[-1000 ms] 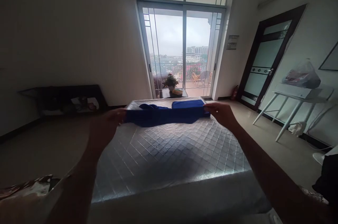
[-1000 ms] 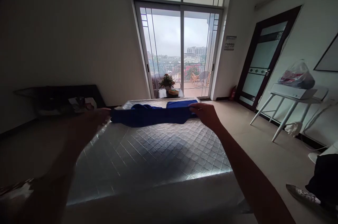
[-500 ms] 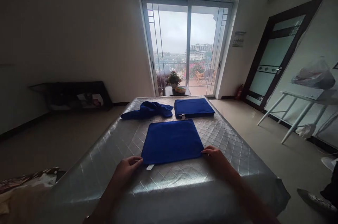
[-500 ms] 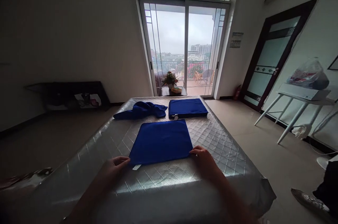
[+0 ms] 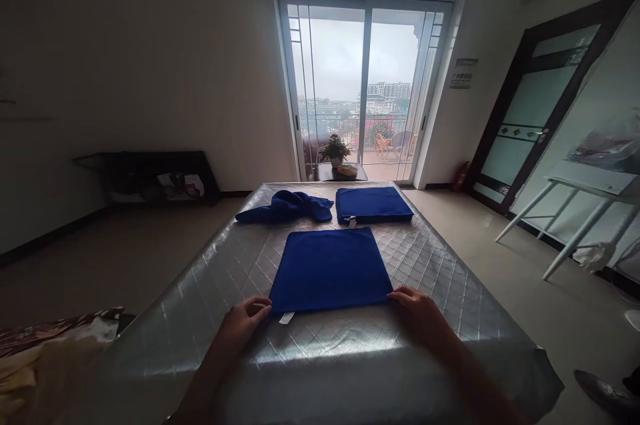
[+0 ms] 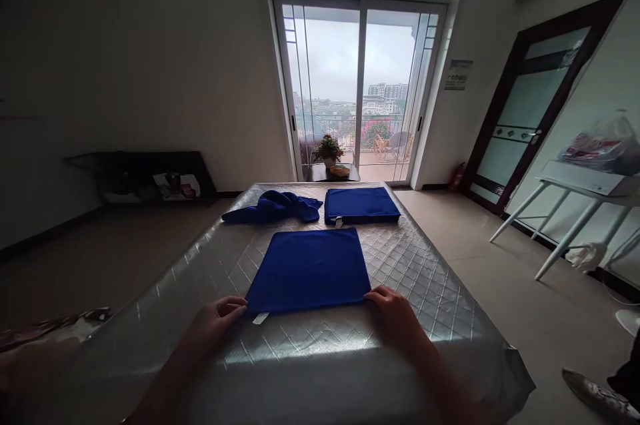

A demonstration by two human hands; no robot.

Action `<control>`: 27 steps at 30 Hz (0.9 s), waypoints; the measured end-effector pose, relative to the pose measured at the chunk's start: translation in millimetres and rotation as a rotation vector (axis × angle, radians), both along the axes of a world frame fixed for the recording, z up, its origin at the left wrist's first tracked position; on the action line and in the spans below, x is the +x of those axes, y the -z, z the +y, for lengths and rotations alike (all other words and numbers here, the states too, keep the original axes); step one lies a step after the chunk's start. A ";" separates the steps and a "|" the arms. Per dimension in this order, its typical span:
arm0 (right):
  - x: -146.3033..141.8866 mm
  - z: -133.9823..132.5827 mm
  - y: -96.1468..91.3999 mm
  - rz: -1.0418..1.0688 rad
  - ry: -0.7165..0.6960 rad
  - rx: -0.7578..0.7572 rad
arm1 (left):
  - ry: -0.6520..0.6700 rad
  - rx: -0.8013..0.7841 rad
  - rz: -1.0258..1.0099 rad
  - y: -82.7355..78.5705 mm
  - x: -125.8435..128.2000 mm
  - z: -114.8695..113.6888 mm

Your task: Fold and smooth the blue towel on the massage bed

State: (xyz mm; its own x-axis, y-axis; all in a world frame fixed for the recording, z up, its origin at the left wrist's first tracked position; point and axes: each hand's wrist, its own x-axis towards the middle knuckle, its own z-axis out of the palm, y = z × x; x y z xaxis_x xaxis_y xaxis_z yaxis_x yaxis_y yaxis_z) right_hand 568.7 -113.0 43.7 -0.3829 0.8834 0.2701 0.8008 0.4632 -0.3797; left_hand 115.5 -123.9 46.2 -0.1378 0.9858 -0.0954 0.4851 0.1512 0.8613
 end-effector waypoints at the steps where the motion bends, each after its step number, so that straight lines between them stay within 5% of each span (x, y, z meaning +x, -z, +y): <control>1: -1.0 -2.2 -3.0 -0.022 0.002 0.000 | 0.011 -0.002 0.025 -0.7 -0.1 -1.2; 10: -10.0 -14.0 -28.4 -0.141 -0.026 -0.082 | -0.026 0.040 0.256 -8.4 16.8 -23.6; 16: -42.7 8.4 -49.4 -0.242 0.070 -0.060 | -0.082 0.073 0.339 0.7 22.8 -26.6; 21: -75.1 37.4 -18.9 -0.204 0.196 -0.043 | -0.081 0.114 0.405 6.6 23.3 -27.8; 27: -73.5 40.5 14.0 -0.239 0.198 -0.150 | -0.100 0.128 0.463 11.1 23.5 -30.5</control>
State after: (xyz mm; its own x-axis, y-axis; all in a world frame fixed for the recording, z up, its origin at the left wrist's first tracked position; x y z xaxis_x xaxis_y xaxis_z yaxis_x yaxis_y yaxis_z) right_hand 495.2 -72.5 29.7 -0.2369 0.9700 0.0548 0.9441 0.2432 -0.2227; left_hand 139.0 -154.4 35.1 -0.2317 0.9654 0.1197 0.8103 0.1235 0.5729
